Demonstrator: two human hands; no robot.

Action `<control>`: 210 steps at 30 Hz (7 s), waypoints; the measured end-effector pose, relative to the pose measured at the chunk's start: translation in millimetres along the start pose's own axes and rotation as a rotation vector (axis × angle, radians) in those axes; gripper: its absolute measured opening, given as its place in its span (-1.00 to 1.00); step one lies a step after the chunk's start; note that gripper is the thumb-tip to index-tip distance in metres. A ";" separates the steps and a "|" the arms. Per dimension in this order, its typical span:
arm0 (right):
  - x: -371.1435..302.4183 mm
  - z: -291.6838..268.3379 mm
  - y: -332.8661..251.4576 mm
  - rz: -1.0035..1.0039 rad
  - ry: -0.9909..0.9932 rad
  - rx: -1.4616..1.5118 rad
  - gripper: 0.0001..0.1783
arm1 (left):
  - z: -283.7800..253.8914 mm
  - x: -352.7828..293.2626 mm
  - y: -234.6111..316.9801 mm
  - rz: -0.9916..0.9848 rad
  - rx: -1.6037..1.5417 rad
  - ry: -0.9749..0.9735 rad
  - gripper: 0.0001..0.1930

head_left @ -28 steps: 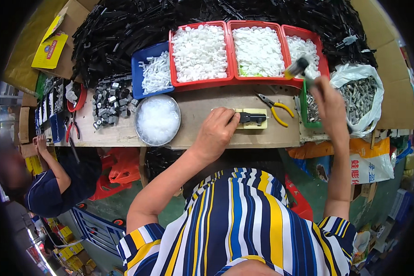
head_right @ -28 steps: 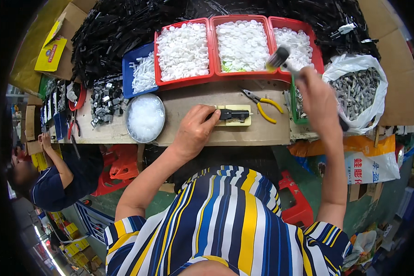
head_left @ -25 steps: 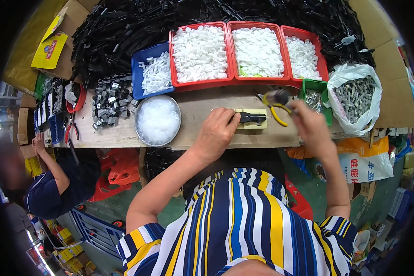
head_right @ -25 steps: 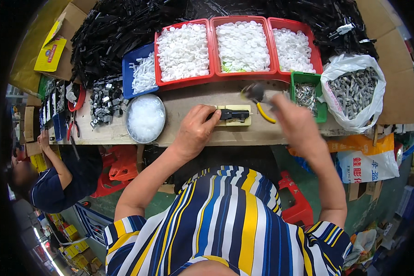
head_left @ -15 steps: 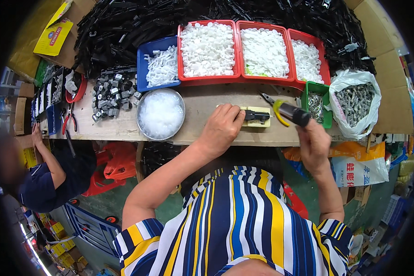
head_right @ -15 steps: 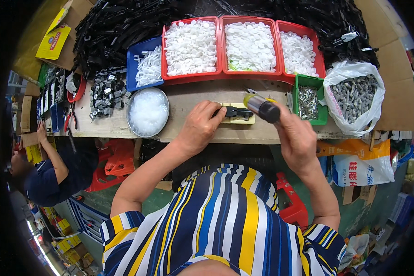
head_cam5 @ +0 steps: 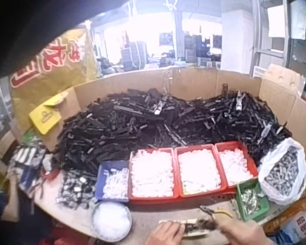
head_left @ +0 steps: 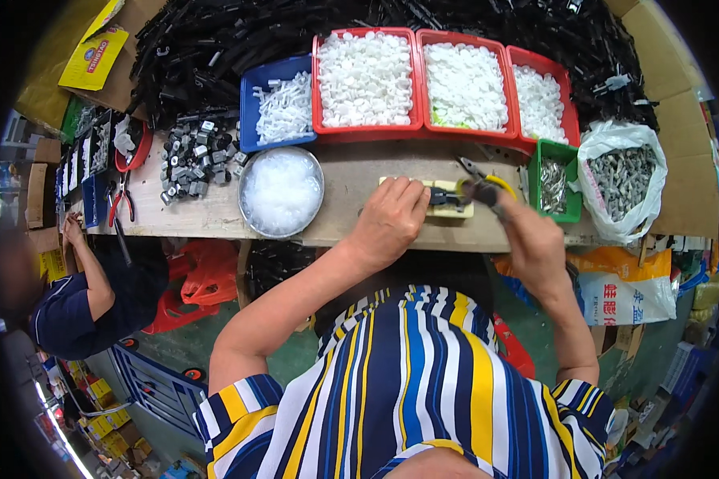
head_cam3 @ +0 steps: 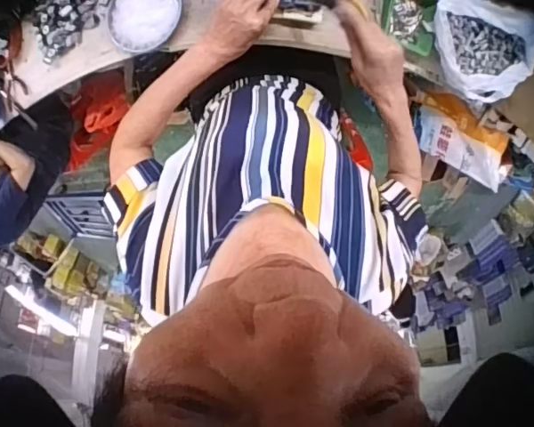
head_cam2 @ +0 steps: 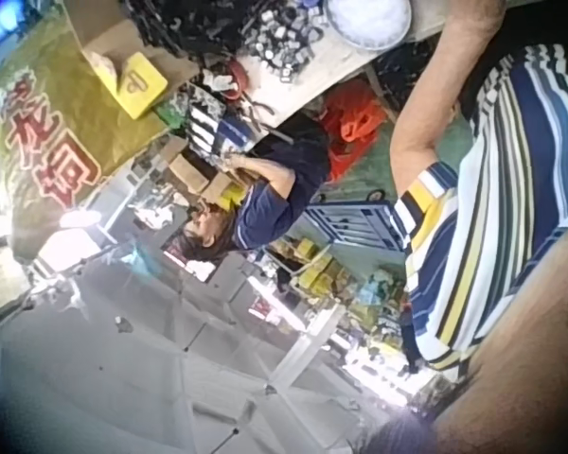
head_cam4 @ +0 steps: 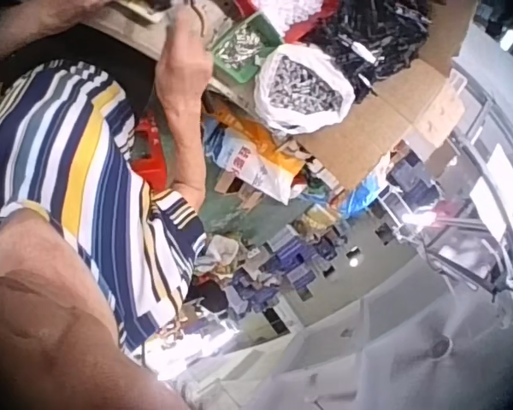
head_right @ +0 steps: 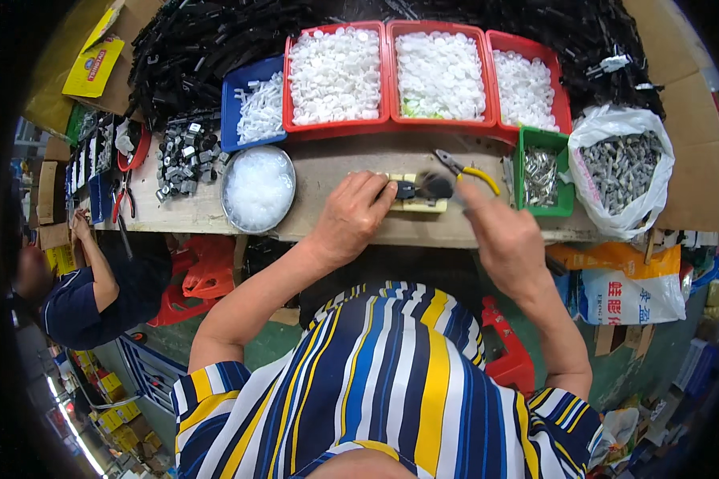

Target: The person assembles small padlocks at a workbench. They pick up a metal lock body, insert a white plastic component, and use pliers to secure a metal pin. The completed locks are placed into a pile on the table. This process is repeated continuously throughout the clip.

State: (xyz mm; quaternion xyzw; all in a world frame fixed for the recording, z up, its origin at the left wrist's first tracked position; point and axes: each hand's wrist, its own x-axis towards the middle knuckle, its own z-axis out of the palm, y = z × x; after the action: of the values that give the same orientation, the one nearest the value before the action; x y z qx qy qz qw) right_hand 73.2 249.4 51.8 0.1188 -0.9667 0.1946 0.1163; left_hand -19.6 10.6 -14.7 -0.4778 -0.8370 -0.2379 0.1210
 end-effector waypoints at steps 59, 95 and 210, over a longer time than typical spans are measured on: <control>46.3 -25.1 142.0 0.238 0.205 -0.439 -0.80 | -9.5 24.3 9.4 -0.226 -0.330 -0.003 -0.59; 27.2 7.1 -10.0 -0.021 -0.048 0.233 -0.66 | -32.8 6.6 25.6 -0.551 -0.730 0.057 -0.74; 72.3 48.4 -4.5 -0.300 -0.315 0.062 -0.96 | -143.6 -177.0 -159.4 -0.727 0.409 0.271 -0.56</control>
State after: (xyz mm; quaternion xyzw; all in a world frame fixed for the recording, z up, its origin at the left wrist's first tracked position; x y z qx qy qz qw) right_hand -2.6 212.5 29.5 0.2937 -0.9379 0.1840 -0.0122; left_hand -68.8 -263.1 -12.6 -0.0829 -0.9572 -0.1550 0.2300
